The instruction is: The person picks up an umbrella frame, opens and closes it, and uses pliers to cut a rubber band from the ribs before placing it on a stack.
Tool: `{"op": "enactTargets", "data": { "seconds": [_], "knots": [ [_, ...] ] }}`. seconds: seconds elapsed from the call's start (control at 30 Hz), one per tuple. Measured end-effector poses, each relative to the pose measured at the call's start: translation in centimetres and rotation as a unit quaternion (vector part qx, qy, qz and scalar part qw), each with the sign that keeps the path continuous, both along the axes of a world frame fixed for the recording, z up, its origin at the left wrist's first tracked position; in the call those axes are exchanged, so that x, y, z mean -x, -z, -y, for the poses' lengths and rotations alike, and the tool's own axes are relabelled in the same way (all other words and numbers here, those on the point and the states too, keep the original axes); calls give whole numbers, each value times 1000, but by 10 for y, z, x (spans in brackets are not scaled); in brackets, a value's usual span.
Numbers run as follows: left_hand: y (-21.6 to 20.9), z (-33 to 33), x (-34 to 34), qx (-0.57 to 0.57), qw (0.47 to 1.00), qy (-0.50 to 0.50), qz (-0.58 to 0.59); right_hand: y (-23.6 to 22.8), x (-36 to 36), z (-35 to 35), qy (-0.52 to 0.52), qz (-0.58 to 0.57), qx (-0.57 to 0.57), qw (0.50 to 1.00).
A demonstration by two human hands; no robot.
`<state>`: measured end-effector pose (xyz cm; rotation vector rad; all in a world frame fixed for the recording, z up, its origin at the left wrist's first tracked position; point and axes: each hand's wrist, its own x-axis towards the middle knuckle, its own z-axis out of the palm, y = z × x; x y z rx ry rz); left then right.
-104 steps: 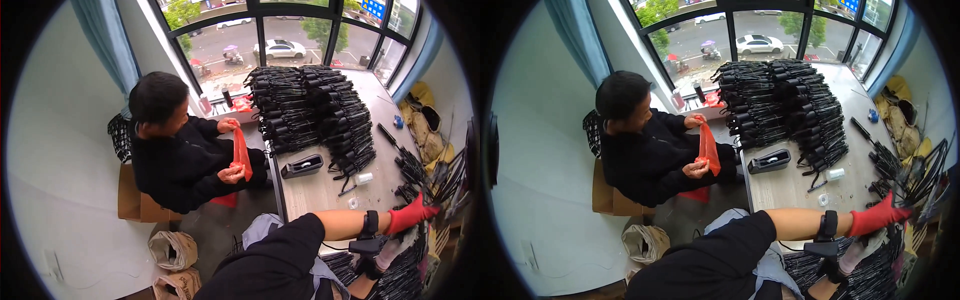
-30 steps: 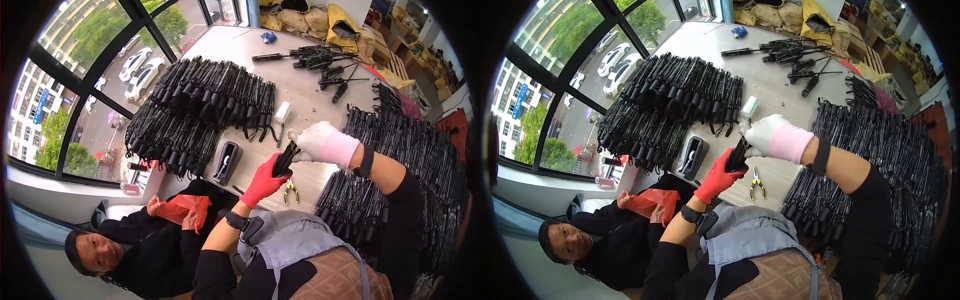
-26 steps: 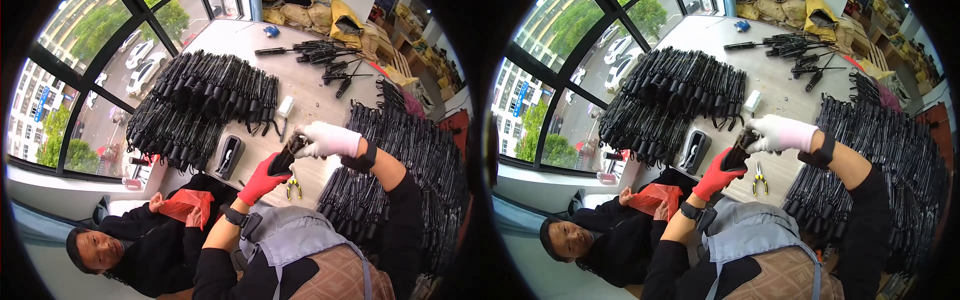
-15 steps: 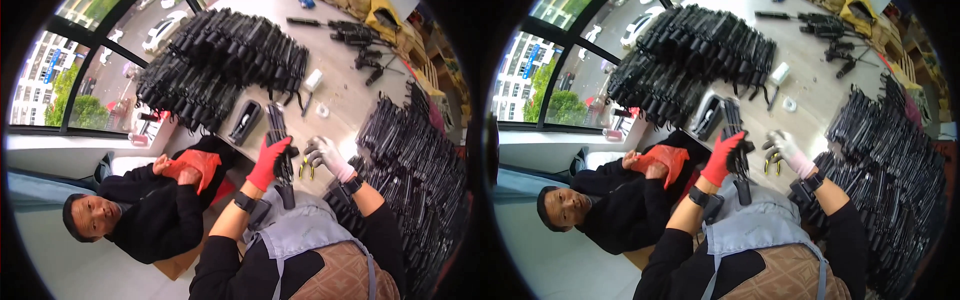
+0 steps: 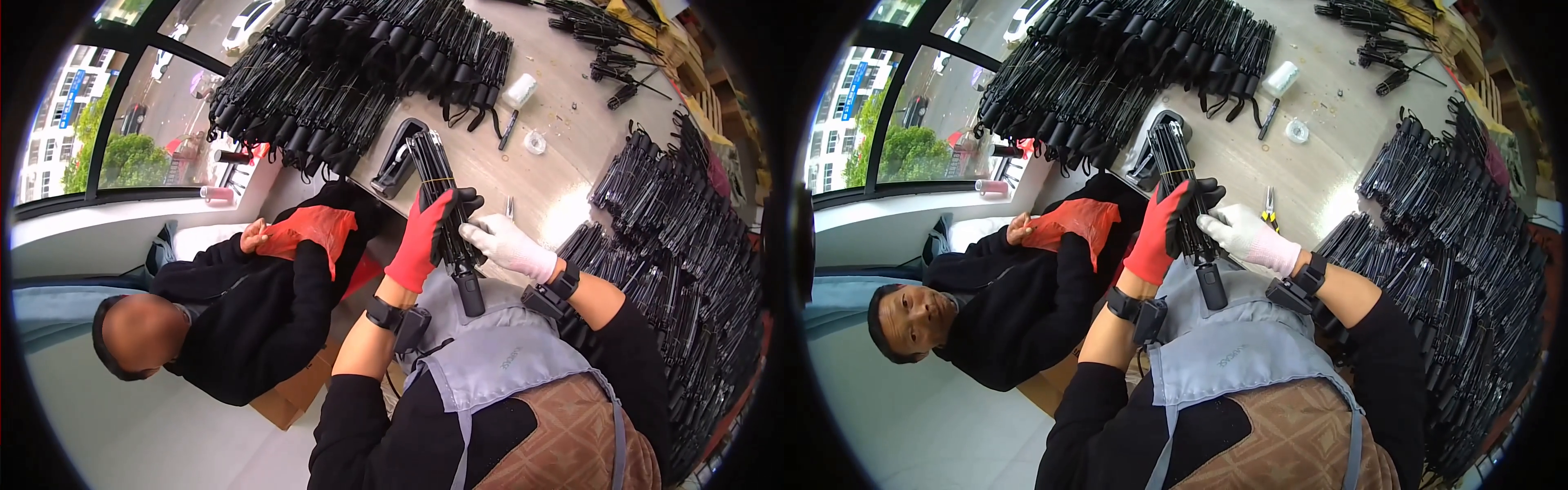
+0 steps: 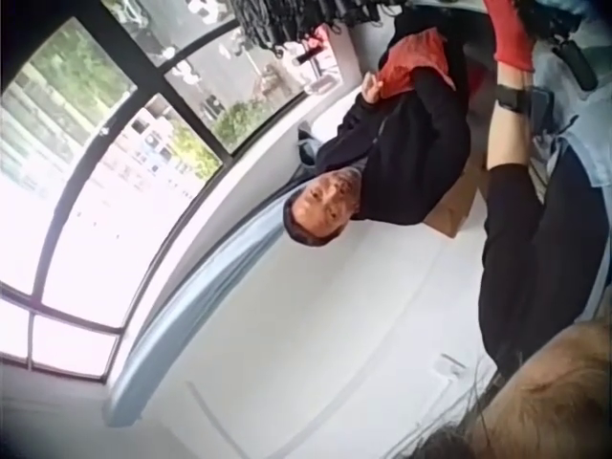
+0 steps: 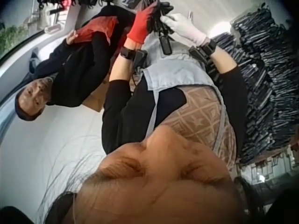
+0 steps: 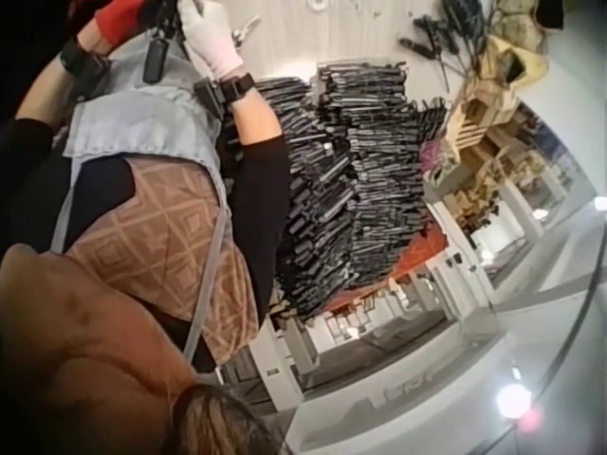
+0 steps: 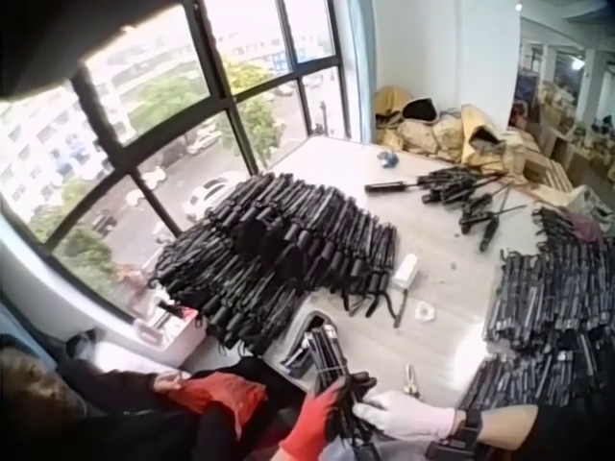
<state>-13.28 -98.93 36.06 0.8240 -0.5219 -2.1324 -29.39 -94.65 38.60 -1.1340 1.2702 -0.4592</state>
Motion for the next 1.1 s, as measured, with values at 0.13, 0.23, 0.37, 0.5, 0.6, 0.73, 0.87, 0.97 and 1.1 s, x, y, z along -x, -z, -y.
{"op": "enactTargets", "data": {
  "seconds": [0.13, 0.23, 0.37, 0.5, 0.6, 0.73, 0.87, 0.97, 1.1],
  "knots": [
    [8, 4, -4, -53, 998, -9, -21, 1, -9, 2, 27, 4, -30, 999],
    [24, 1, -8, -85, 996, 27, -24, 6, -12, 2, 50, 15, -37, 998],
    [46, -6, -8, -149, 987, 33, -43, 28, -14, 0, 76, 39, -30, 996],
    [49, 6, 1, -167, 983, 60, -47, 39, -12, 3, 129, 48, -49, 989],
    [66, 22, -6, -134, 989, 58, -33, 47, -3, 8, 158, 43, -46, 985],
    [67, 29, -20, -101, 994, -22, -20, 95, 70, -4, 203, 13, -211, 956],
    [62, 39, -31, -142, 989, -35, 15, 169, 89, -42, 122, -385, -107, 908],
    [79, 31, -48, -165, 984, -67, -3, 184, 52, -43, 131, -463, -107, 870],
    [55, 27, -36, -107, 991, -10, 79, 208, 39, -50, 196, -491, -92, 844]
  ]
}}
